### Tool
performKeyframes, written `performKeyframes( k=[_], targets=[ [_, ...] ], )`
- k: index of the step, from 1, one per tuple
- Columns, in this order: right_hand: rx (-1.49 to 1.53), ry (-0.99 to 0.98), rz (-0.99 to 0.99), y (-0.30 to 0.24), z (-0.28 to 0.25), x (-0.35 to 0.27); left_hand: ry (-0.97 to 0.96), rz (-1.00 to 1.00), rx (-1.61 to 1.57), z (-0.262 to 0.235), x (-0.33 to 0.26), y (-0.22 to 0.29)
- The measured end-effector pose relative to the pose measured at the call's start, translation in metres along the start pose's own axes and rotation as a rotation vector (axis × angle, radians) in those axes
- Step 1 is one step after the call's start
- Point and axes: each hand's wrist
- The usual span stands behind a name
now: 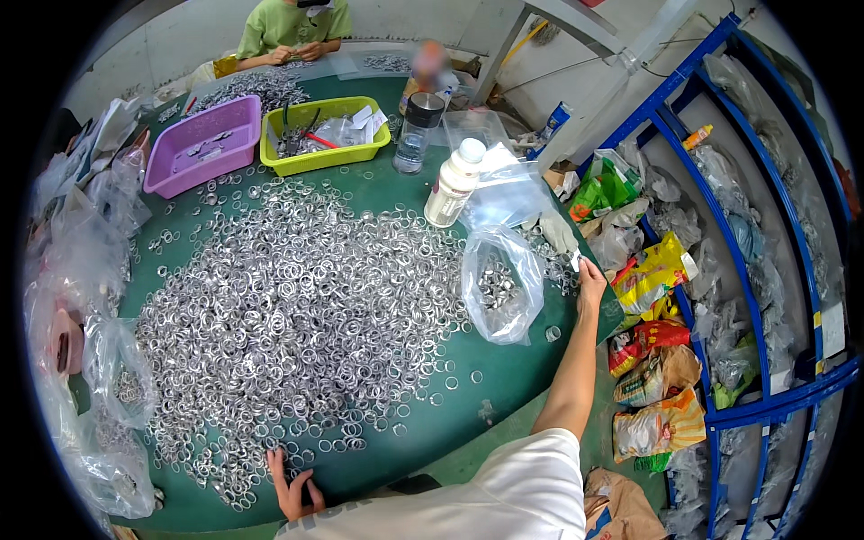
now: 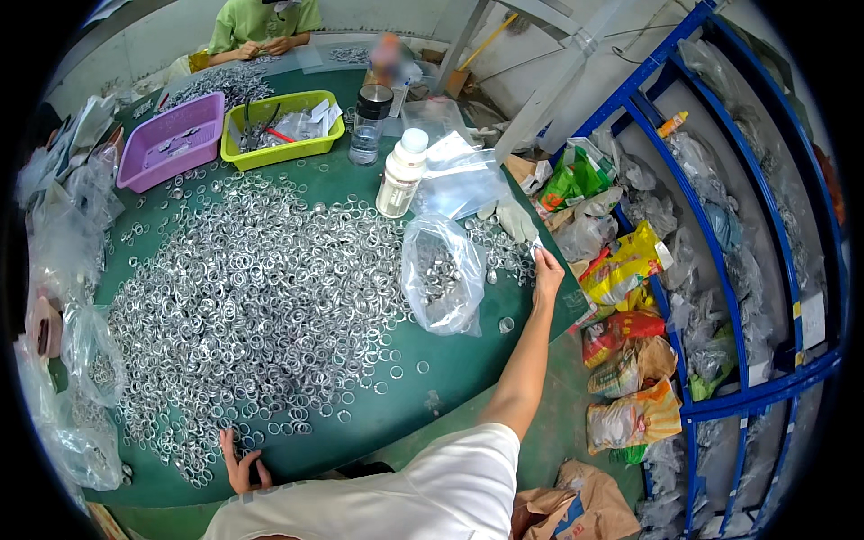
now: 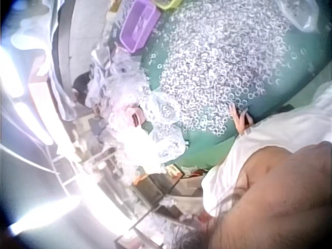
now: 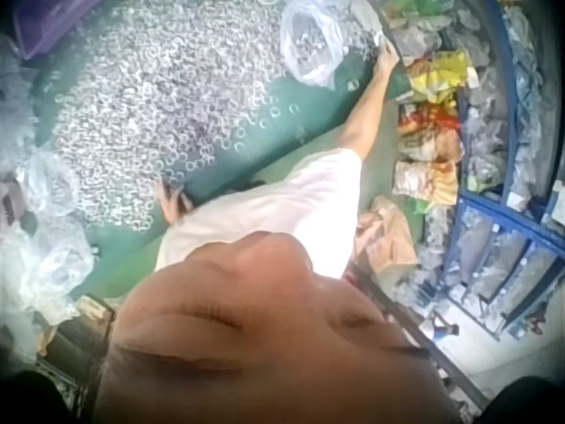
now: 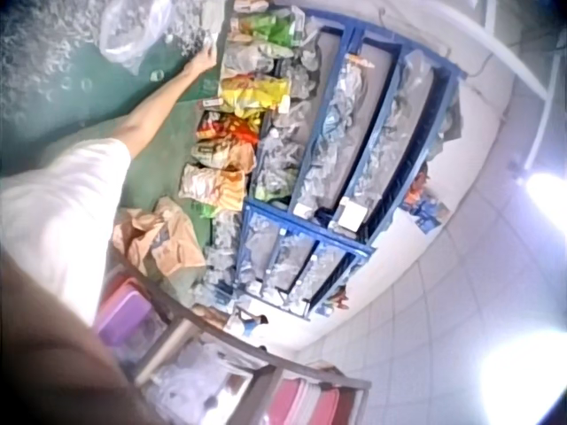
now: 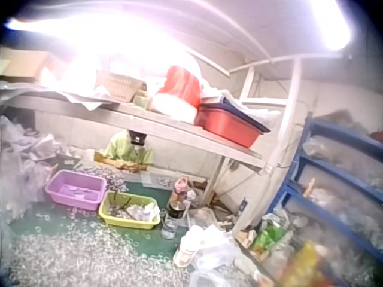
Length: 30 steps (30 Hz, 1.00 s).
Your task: The person sorts through a pile of small metal rings by hand on a workbench, picking them up individually and placing them into plastic bags and onto separate sections of the table.
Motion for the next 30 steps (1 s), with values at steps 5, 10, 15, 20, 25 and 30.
performKeyframes(
  k=[5,10,15,20,25,30],
  targets=[
    [0.000,-0.084,-0.048,-0.009,-0.007,-0.006,0.017,0.008,-0.021,0.004,0.003,0.001],
    [-0.079,-0.103,-0.078,-0.010,-0.002,-0.005,0.018,0.003,-0.040,0.002,0.000,0.001],
    [-0.400,-0.145,-0.148,0.015,-0.012,0.025,-0.018,-0.043,-0.065,-0.005,0.004,0.003],
    [-0.723,-0.042,-0.307,0.004,-0.069,0.038,-0.057,-0.006,-0.157,-0.013,0.018,0.006],
    [-0.290,0.116,-0.394,-0.087,0.027,-0.123,-0.025,-0.046,-0.169,-0.018,0.012,0.015],
    [-0.521,-0.629,-0.461,-0.120,0.085,-0.328,-0.122,0.018,-0.274,-0.023,0.038,0.013]
  ],
)
Point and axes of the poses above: each hand's wrist, its own x-axis towards the middle knuckle, its own z-axis out of the palm, y = z × x, and after that the axes turned 12 degrees about z, right-handed
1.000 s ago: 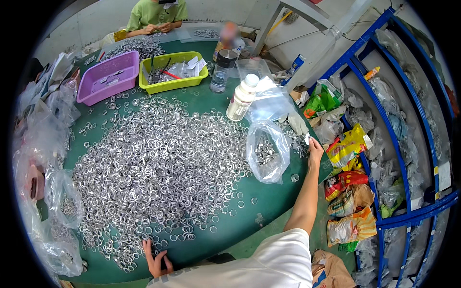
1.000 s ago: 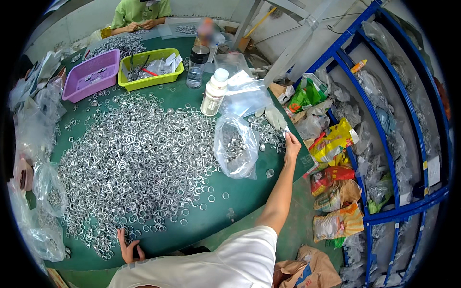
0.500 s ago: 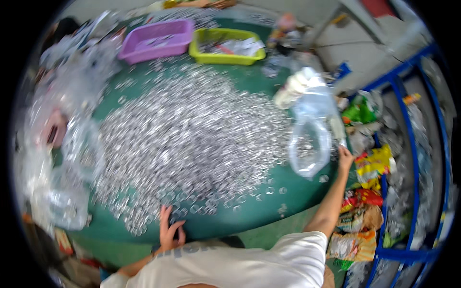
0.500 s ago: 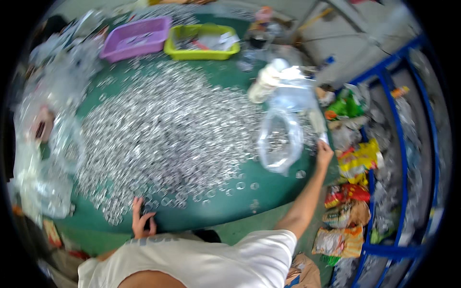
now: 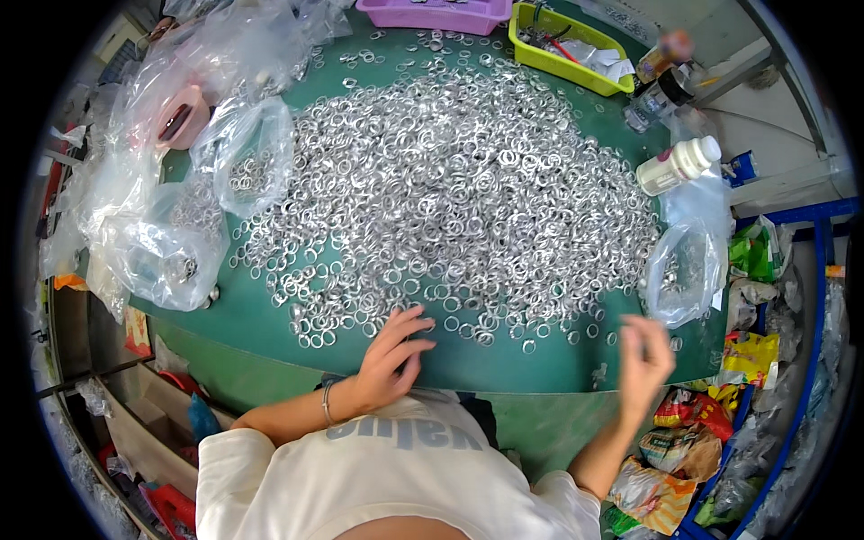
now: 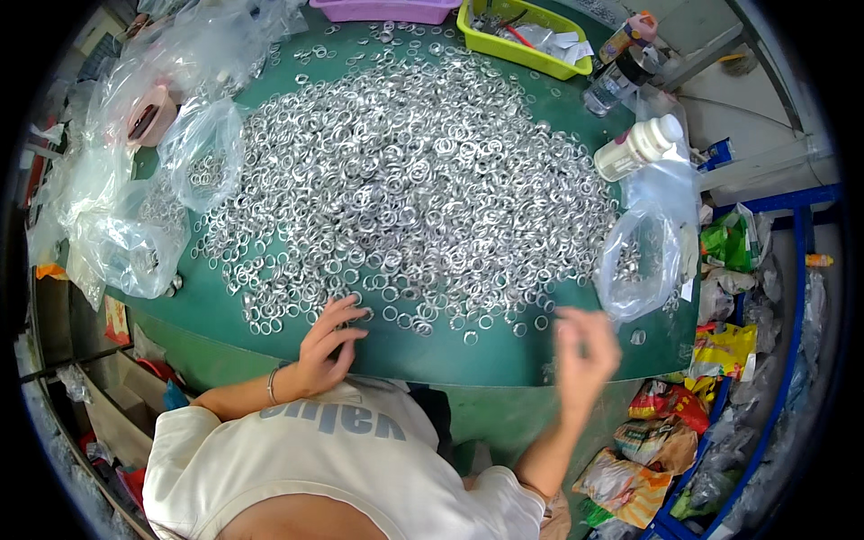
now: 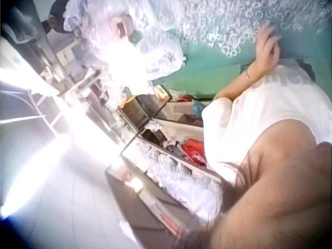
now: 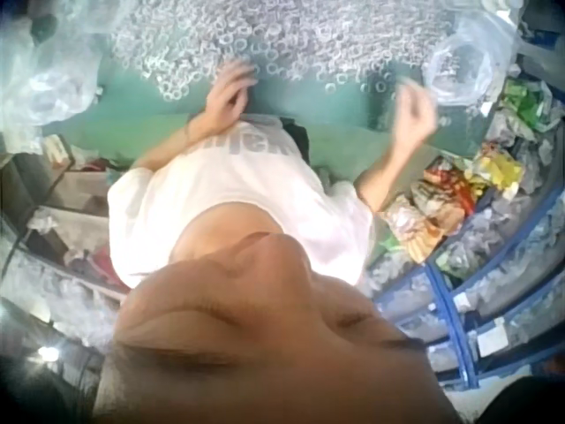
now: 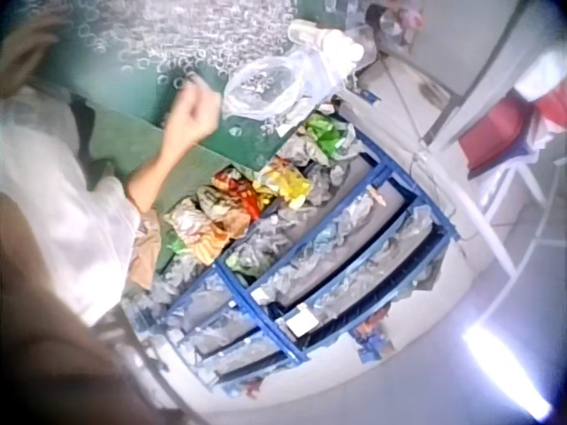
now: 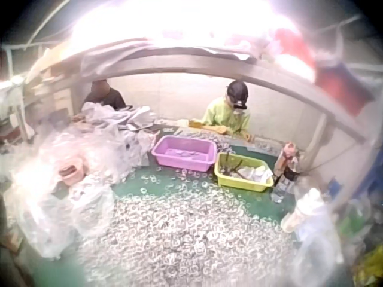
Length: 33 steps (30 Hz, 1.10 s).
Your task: The person sorts through a pile of small metal rings by hand on a workbench, picking them up individually and placing them into plastic bags and onto separate sections of the table.
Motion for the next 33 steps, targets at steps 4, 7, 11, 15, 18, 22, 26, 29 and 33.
performKeyframes(
  k=[4,7,11,15,18,22,26,29,33],
  targets=[
    [0.005,-0.247,-0.185,-0.025,0.088,-0.030,-0.240,-0.043,0.118,0.003,0.031,-0.011],
    [-0.097,-0.131,-0.221,-0.020,0.111,-0.040,-0.333,-0.021,0.262,0.004,0.028,-0.018],
    [-0.208,-0.149,-0.102,-0.008,0.105,-0.054,-0.318,-0.032,0.313,-0.011,0.010,-0.016],
    [-0.193,-0.168,-0.065,-0.010,0.106,-0.059,-0.203,-0.074,0.292,-0.009,0.007,-0.015],
    [-0.265,-0.133,-0.167,-0.017,0.125,-0.056,-0.134,-0.162,0.376,0.001,0.022,-0.016],
    [-0.405,-0.029,-0.214,0.003,0.123,-0.061,-0.136,-0.150,0.437,-0.002,0.017,-0.019],
    [-0.421,0.010,-0.141,-0.003,0.115,-0.064,-0.109,-0.166,0.401,-0.004,0.016,-0.017],
    [-0.205,-0.126,-0.250,-0.025,0.127,-0.071,-0.125,-0.149,0.458,0.001,0.021,-0.015],
    [-0.296,-0.211,-0.234,-0.015,0.133,-0.080,-0.116,-0.132,0.486,-0.006,0.016,-0.015]
  ],
)
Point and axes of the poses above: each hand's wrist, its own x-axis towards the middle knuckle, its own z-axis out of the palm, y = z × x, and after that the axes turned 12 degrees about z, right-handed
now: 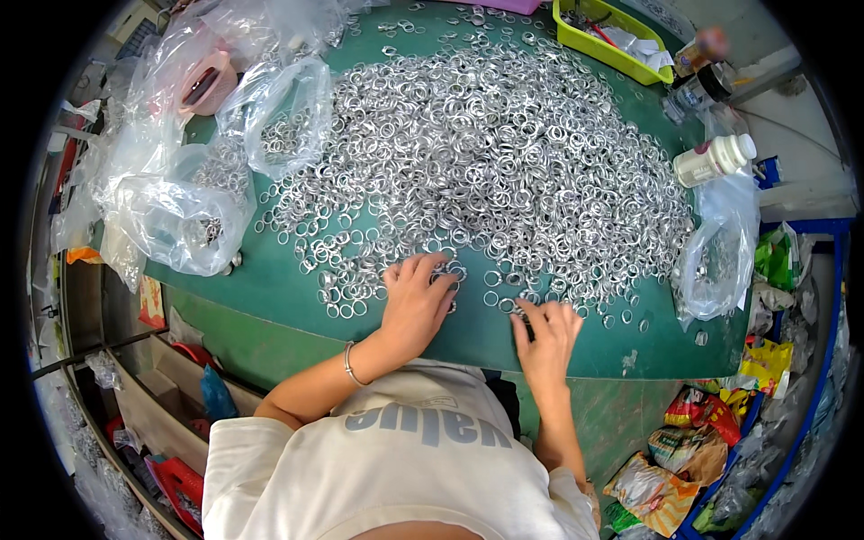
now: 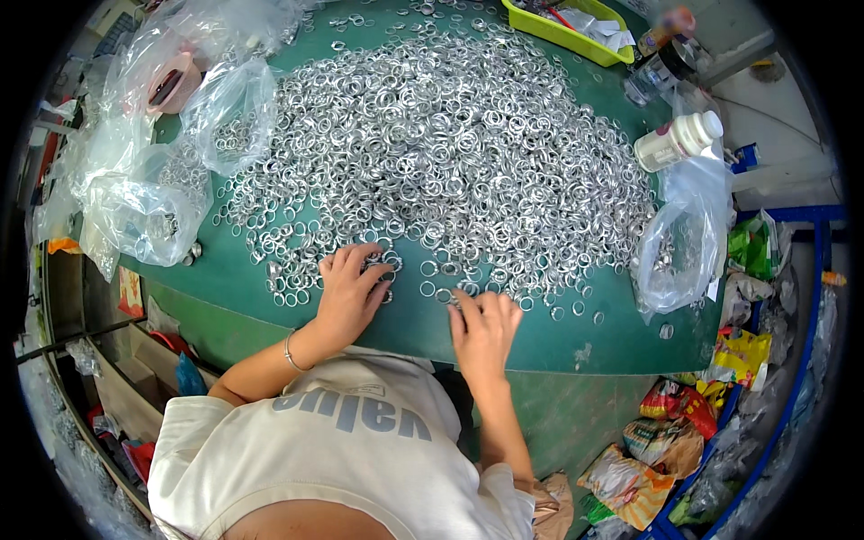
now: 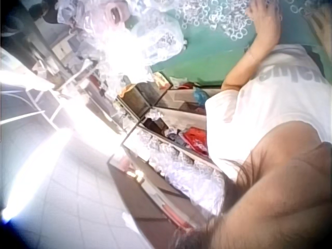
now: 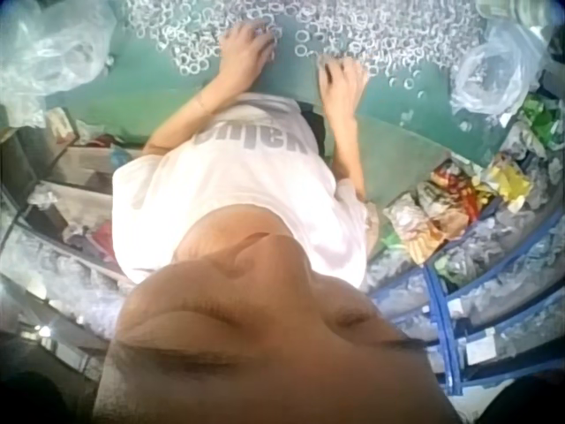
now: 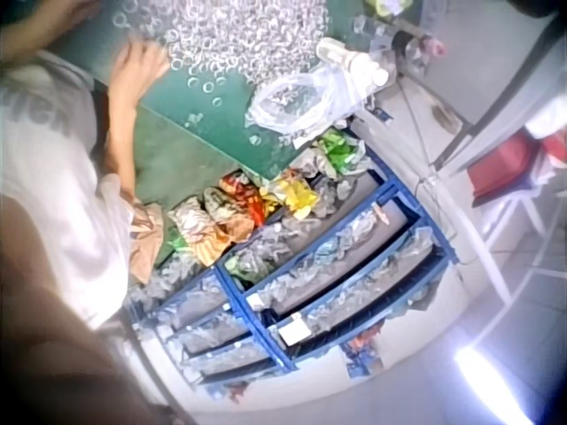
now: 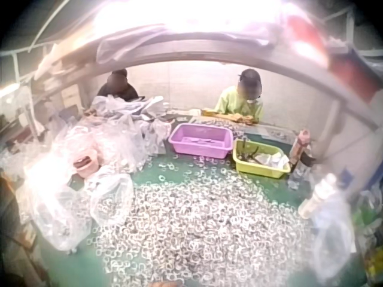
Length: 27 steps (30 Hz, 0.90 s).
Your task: The person sorts through a pile of small metal rings by hand on a workbench, picking them up individually and placing them into plastic bags and onto separate sections of the table.
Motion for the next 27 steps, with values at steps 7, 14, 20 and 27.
performKeyframes(
  k=[7,14,20,27],
  targets=[
    [-0.055,0.114,0.101,0.000,-0.008,-0.001,-0.079,0.107,-0.143,0.016,0.005,0.017],
    [-0.072,0.023,0.021,-0.007,0.001,-0.001,-0.050,0.127,-0.182,0.026,0.010,0.017],
    [0.034,0.103,0.111,0.003,-0.008,0.013,-0.018,-0.269,-1.035,0.010,0.007,0.013],
    [-0.010,-0.006,-0.009,-0.006,0.006,0.017,0.037,-0.663,-1.502,0.011,0.007,0.001]
  ],
)
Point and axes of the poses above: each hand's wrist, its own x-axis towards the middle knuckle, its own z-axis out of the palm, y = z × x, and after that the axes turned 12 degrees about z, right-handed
